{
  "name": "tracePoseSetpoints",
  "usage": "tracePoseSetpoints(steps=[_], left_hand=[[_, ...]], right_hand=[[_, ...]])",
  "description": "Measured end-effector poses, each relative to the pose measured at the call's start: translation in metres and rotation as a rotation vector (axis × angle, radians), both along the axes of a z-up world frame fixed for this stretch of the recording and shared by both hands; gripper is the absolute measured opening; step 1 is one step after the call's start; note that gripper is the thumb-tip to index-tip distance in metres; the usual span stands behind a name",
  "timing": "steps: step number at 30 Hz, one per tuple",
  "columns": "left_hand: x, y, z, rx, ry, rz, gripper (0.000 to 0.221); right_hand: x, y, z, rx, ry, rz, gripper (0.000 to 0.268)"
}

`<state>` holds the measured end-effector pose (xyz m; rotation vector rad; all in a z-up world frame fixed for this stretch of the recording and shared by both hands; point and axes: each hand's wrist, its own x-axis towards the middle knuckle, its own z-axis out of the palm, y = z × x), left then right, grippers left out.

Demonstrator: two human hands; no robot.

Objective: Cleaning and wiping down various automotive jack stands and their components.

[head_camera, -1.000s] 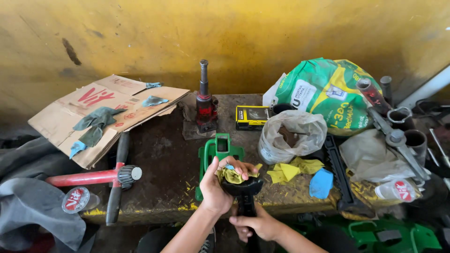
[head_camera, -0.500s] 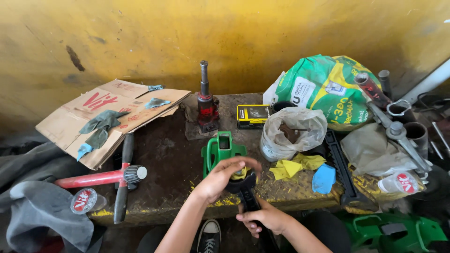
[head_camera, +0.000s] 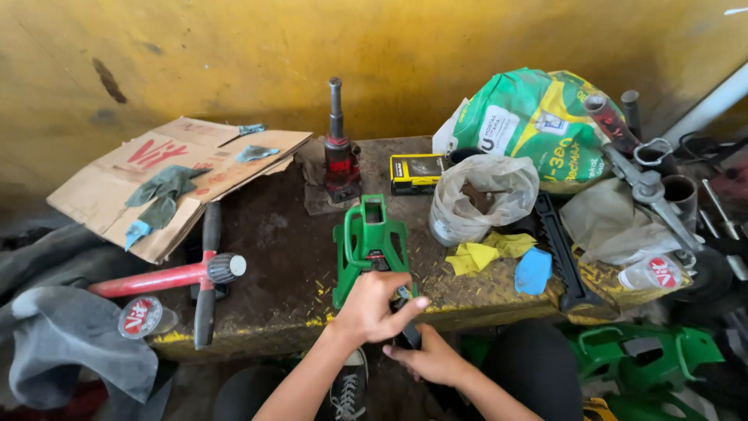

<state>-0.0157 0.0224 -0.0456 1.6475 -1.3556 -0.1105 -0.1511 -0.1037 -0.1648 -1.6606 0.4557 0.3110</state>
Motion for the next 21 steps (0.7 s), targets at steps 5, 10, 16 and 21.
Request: tracePoseSetpoints(steps=[5,10,16,21], left_hand=[[0.006,0.003,-0.014,-0.257,0.012,0.262,0.024],[0.033,0.038,-0.003,-0.475,0.147,0.522,0.025],[0.055,0.047,-0.038,-0.645,0.349,0.687,0.034],[0.027,0.014,-0.115,-0.617,0.538,0.692,0.018]], right_hand=[[0.007,-0.028,0.031,0.051,-0.295,0.253,0.034],[0.009,-0.081,0.04,0.293,-0.208,0.249,0.06],[0.002,-0.11,-0.002,0.632,-0.399,0.06,0.075],[0.021,-0.12,-0.048,0.519,-0.718,-0.812,0.042]])
